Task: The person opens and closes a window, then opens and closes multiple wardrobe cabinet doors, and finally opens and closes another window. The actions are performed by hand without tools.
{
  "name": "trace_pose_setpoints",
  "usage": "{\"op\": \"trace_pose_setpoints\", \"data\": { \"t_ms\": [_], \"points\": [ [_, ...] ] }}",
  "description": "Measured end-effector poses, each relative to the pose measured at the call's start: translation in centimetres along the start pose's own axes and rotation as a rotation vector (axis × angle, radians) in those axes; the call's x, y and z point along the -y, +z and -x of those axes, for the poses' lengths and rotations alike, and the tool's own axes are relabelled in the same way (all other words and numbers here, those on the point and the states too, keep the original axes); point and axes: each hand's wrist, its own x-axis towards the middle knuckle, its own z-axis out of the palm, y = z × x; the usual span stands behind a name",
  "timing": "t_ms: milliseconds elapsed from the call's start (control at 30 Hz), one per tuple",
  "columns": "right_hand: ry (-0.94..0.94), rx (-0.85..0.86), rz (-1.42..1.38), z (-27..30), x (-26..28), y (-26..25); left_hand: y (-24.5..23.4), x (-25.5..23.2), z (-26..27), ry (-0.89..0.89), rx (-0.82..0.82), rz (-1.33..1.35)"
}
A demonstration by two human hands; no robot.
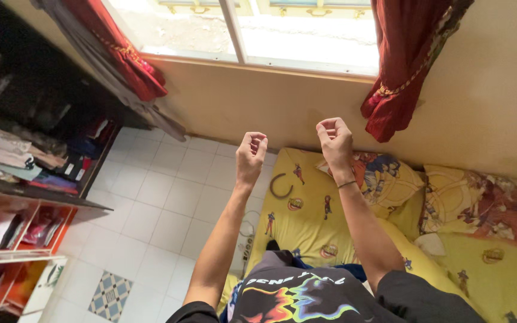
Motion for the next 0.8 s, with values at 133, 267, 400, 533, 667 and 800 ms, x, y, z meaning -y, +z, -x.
{"op": "trace_pose_setpoints", "data": {
  "t_ms": [133, 267, 400, 533, 667, 800],
  "points": [
    [-0.052, -0.067, 0.031, -2.9, 1.8, 2.6, -1.3, 0.5, -4.6, 0.015, 0.053, 0.015],
    [-0.06, -0.147, 0.089, -5.5, 3.0, 4.0, -1.6, 1.7, -9.4, 0.052, 0.11, 0.001],
    [-0.082, -0.154, 0.118, -9.4, 4.3, 4.8, 0.0, 3.0, -13.5, 0.116, 0.157, 0.003],
    [-0.213, -0.025, 0.327, -17.5, 5.8, 4.0, 3.1, 3.3, -17.6, 0.12, 0.228, -0.013],
    [-0.29, 0.145, 0.461, -29.9, 4.5, 2.0, 7.3, 3.3, -23.0, 0.179, 0.253, -0.033],
    [-0.369, 0.137, 0.539, -41.1, -2.4, 1.3, 12.0, 3.9, -28.9, 0.196, 0.27, -0.077]
  ]
}}
